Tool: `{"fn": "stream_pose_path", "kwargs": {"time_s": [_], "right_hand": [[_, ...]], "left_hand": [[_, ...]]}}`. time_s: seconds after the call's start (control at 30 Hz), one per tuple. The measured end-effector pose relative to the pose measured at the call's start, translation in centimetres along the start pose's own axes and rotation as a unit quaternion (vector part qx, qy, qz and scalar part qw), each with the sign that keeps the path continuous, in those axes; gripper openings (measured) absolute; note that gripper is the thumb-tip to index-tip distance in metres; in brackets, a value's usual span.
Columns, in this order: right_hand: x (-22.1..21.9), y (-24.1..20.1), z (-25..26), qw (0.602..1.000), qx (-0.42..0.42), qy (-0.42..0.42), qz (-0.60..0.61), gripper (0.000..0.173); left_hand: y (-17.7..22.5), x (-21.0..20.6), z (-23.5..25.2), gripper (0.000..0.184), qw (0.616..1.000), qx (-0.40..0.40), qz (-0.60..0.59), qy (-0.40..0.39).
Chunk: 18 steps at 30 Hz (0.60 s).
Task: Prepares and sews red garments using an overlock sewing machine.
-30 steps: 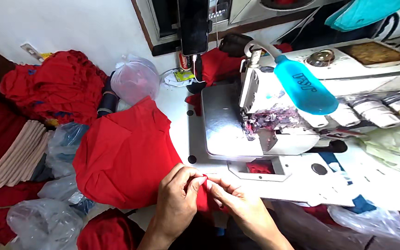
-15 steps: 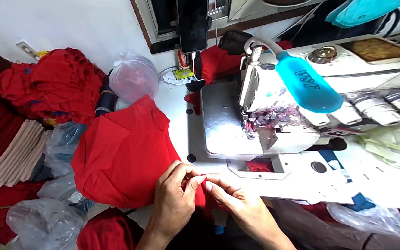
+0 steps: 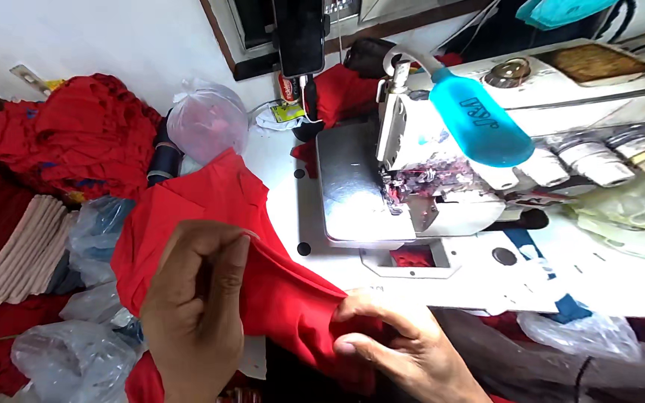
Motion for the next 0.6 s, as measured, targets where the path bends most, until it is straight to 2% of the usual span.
{"fn": "stream_pose_path", "kwargs": {"time_s": [0.03,0.13,0.2,0.33,0.43,0.6], "right_hand": [[0.4,0.2,-0.2,1.0,-0.006,0.023,-0.006,0.023],[1.6,1.9,-1.5,0.992,-0.05,0.098,-0.066,0.04],[1.8,2.2,-1.9,0.988,-0.048,0.12,-0.086,0.041],[1.3,1.3,-1.5,0.986,0.008,0.133,-0.102,0.036],[0.7,0.8,-0.7,0.981,0.048,0.124,-0.139,0.023],[0.2,1.2,0.1,0.945,0.023,0.155,-0.287,0.021]], "left_hand": [[-0.2,0.0,0.3,0.01,1.0,-0.007,0.015,0.004],[-2.8,-1.9,-0.3,0.011,0.999,0.022,0.026,-0.023],[-3.7,-2.4,-0.6,0.011,0.999,0.043,0.011,-0.027],[-3.5,-1.8,-0.1,0.01,0.999,0.049,0.004,-0.009],[-3.2,-1.7,0.1,0.01,0.999,0.046,-0.004,-0.001],[-2.5,-1.7,0.3,0.01,0.999,0.035,-0.012,-0.002]]}}
Point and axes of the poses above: each hand's wrist, its own z-axis towards the middle knuckle, its own x-axis out of the back of the hand, y = z × x, the point moved 8 cm from there along z, towards the middle knuckle, and after that the axes turned 10 degrees about z, right-handed, at the moved point
